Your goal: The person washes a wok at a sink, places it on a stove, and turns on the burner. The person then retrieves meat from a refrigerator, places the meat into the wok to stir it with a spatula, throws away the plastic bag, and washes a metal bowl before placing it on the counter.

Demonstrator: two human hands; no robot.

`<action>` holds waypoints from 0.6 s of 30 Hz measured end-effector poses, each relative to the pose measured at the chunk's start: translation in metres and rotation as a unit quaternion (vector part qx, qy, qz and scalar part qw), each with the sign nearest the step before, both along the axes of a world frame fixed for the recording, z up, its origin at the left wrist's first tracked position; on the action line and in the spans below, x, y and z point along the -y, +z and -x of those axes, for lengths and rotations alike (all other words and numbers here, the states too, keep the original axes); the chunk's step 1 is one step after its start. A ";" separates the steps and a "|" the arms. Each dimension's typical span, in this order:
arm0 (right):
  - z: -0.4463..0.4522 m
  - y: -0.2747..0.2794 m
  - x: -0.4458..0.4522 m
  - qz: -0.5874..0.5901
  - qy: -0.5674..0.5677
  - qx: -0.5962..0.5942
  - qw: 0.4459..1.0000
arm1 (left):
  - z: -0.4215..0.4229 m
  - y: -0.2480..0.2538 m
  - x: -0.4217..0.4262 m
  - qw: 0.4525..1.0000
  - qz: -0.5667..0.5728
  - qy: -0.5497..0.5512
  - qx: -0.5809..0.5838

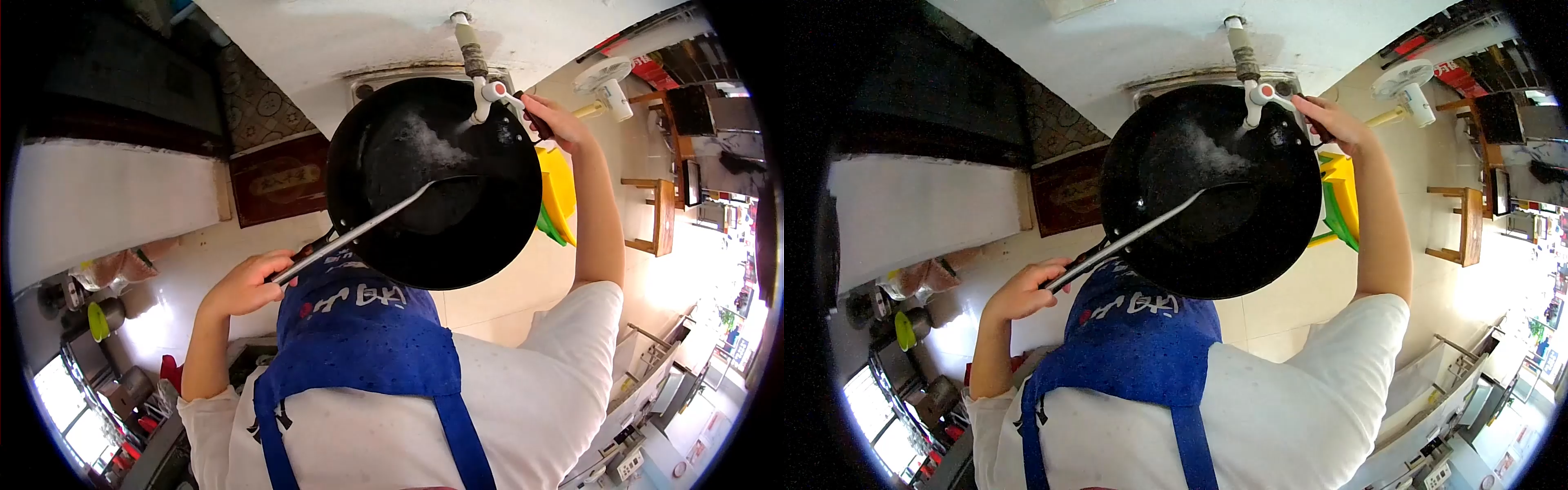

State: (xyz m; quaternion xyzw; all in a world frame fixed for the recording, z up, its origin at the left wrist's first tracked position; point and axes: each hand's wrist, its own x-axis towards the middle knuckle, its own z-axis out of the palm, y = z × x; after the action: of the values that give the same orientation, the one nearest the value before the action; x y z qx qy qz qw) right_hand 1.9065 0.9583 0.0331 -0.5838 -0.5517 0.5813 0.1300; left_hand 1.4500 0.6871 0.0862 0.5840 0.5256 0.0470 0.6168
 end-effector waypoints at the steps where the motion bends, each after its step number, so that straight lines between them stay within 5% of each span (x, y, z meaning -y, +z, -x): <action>1: -0.001 -0.001 -0.001 0.012 0.001 -0.013 1.000 | 0.001 -0.001 0.001 1.000 -0.001 -0.002 0.001; 18: -0.001 -0.031 -0.001 0.048 -0.047 -0.109 0.992 | 0.006 0.010 0.002 1.000 -0.003 -0.019 -0.025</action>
State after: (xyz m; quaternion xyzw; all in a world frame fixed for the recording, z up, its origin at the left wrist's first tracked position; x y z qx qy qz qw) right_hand 1.9071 0.9596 0.0026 -0.5478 -0.4775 0.6607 0.1882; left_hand 1.4439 0.6851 0.0964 0.5966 0.5299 0.0222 0.6024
